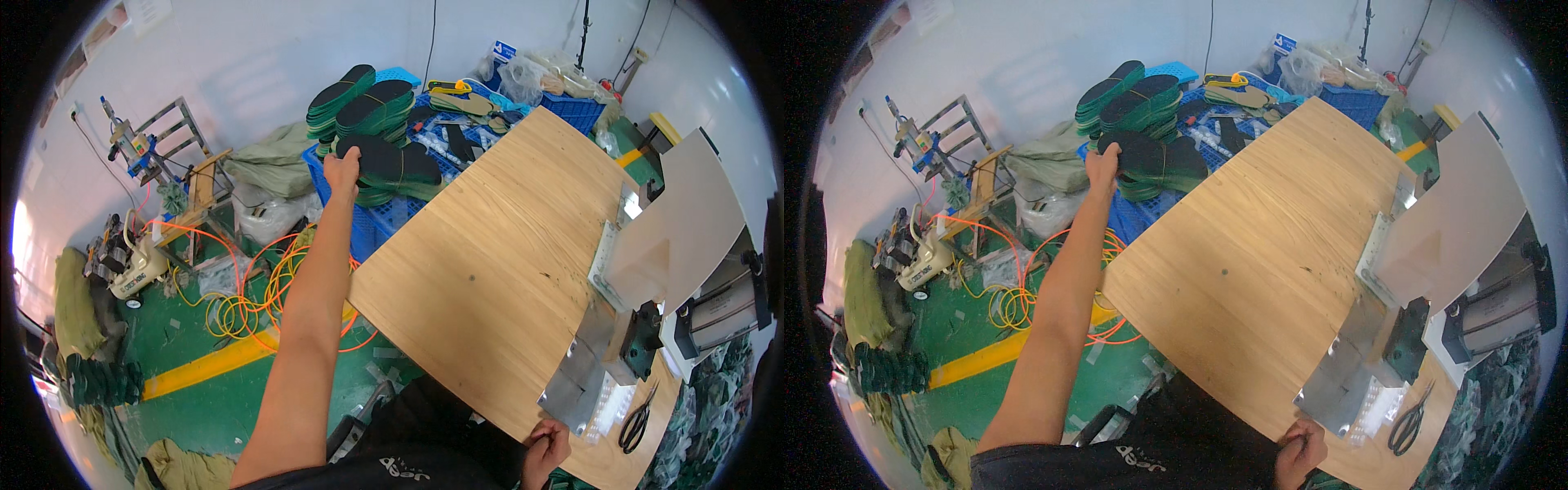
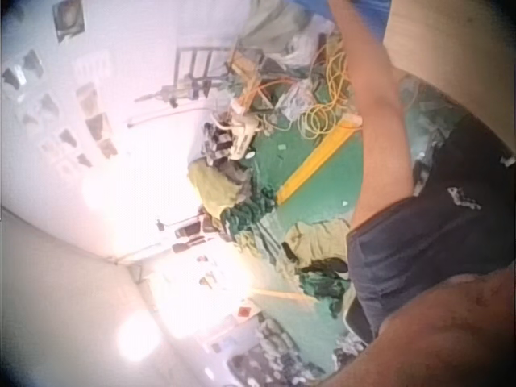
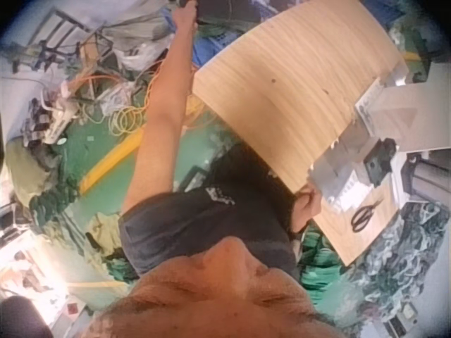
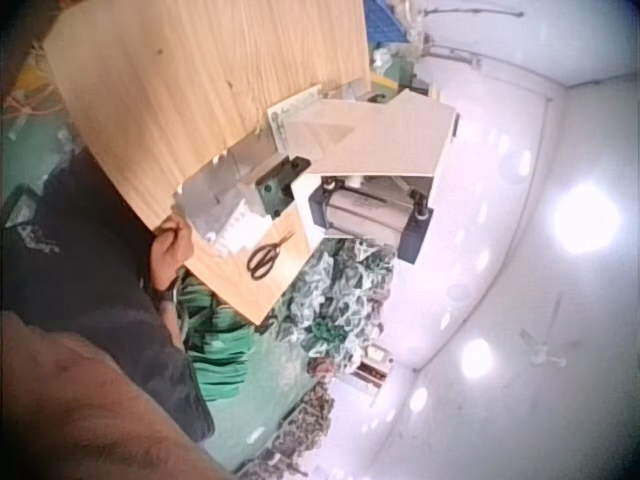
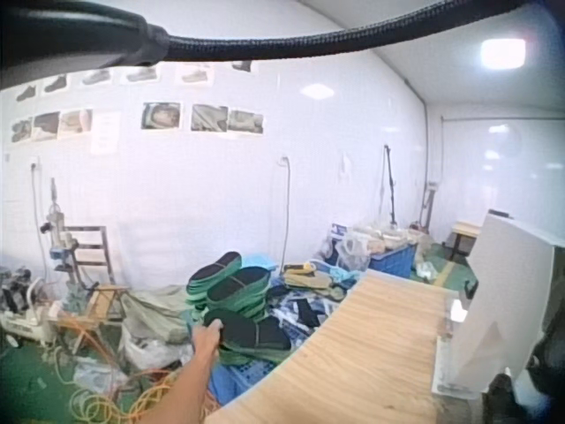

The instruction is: The person applies stickers to the heel area of shoe insoles and cuts a plastic strip using scissors.

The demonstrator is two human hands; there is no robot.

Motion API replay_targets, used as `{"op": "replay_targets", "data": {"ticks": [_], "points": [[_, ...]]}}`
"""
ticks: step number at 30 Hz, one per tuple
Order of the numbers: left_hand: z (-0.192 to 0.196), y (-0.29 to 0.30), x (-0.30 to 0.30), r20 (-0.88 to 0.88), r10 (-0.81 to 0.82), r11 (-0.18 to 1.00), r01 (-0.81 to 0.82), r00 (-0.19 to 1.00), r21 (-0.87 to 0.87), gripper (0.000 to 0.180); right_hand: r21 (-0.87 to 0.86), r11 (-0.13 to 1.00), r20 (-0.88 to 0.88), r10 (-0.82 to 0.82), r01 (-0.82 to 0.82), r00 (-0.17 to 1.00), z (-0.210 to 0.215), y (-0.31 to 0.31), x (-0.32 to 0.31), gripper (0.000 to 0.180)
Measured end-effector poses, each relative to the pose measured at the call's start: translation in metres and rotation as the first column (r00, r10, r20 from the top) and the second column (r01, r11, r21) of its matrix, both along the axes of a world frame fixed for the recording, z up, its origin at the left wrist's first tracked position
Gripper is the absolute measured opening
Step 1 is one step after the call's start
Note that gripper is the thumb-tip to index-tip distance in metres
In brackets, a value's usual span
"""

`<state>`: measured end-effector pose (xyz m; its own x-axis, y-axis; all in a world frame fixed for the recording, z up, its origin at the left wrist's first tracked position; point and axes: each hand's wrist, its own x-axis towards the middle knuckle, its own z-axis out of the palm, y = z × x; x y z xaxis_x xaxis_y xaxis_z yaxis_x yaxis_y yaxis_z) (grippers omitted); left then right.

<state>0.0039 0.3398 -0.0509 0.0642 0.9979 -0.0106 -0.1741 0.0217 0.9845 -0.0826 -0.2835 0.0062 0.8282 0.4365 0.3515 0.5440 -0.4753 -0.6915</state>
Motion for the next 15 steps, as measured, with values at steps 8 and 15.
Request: {"op": "replay_targets", "data": {"ticks": [8, 15], "points": [[0.056, -0.009, -0.029, -0.048, 0.017, 0.940, 0.000, 0.999, 0.340, 0.033, 0.155, 0.988, -0.083, -0.010, 0.023, 0.997, -0.009, 0.006, 0.004, 0.021], [0.209, -0.080, -0.089, 0.148, -0.112, 0.770, -0.008, 0.983, 0.638, 0.032, 0.282, 0.959, -0.048, 0.003, 0.010, 0.999, 0.026, 0.032, -0.027, 0.059]]}}
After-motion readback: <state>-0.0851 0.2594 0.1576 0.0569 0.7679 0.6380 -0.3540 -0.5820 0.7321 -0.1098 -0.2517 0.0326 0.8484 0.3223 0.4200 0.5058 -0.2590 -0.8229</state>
